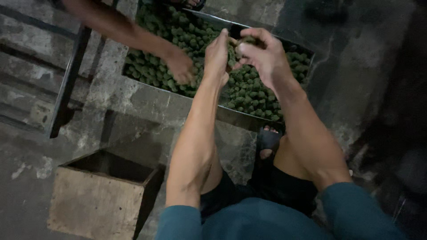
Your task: The person sorts through a tray of small green objects by hand, picking up handfuls and separating them.
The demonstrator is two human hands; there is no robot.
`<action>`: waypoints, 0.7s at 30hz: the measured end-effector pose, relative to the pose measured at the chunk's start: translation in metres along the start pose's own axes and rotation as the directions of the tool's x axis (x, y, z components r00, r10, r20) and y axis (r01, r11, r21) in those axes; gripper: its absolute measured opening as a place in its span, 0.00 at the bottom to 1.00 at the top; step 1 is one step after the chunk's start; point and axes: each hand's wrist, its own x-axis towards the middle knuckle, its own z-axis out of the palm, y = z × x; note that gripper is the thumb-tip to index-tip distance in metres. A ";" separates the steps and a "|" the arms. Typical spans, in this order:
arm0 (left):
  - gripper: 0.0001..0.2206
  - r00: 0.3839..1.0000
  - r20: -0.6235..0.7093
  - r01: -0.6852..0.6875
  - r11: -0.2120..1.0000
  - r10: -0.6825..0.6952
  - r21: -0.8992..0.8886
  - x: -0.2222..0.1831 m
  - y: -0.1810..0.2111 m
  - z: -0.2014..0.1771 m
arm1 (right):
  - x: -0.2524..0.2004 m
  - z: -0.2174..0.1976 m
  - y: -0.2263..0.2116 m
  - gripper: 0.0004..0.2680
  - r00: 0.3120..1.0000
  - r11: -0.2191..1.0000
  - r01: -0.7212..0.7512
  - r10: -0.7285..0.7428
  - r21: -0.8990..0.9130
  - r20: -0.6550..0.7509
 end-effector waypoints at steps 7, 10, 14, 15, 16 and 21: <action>0.25 0.998 0.035 0.040 0.994 -0.043 0.103 0.055 -0.022 -0.002 | 0.007 -0.016 0.008 0.08 0.995 0.961 -0.054 0.074 0.272 -0.065; 0.24 0.979 -0.087 -0.154 0.946 0.186 0.285 0.036 -0.018 0.017 | 0.000 -0.014 -0.007 0.10 0.998 1.000 -0.016 0.016 0.000 -0.056; 0.32 0.998 -0.049 0.047 0.905 -0.030 0.422 0.023 -0.017 0.020 | -0.011 -0.005 -0.010 0.12 0.797 0.271 0.499 -0.517 -0.823 0.313; 0.28 0.993 0.046 -0.121 0.895 0.112 0.430 0.023 -0.023 0.021 | -0.012 -0.006 -0.007 0.12 0.808 0.254 0.467 -0.512 -0.847 0.292; 0.28 0.993 0.044 -0.114 0.894 0.105 0.434 0.026 -0.027 0.021 | -0.012 -0.008 -0.003 0.12 0.812 0.261 0.462 -0.509 -0.848 0.285; 0.27 0.988 0.004 -0.149 0.951 0.153 0.269 0.024 -0.022 0.027 | 0.001 -0.027 0.009 0.07 0.966 0.903 0.128 -0.208 -0.411 -0.155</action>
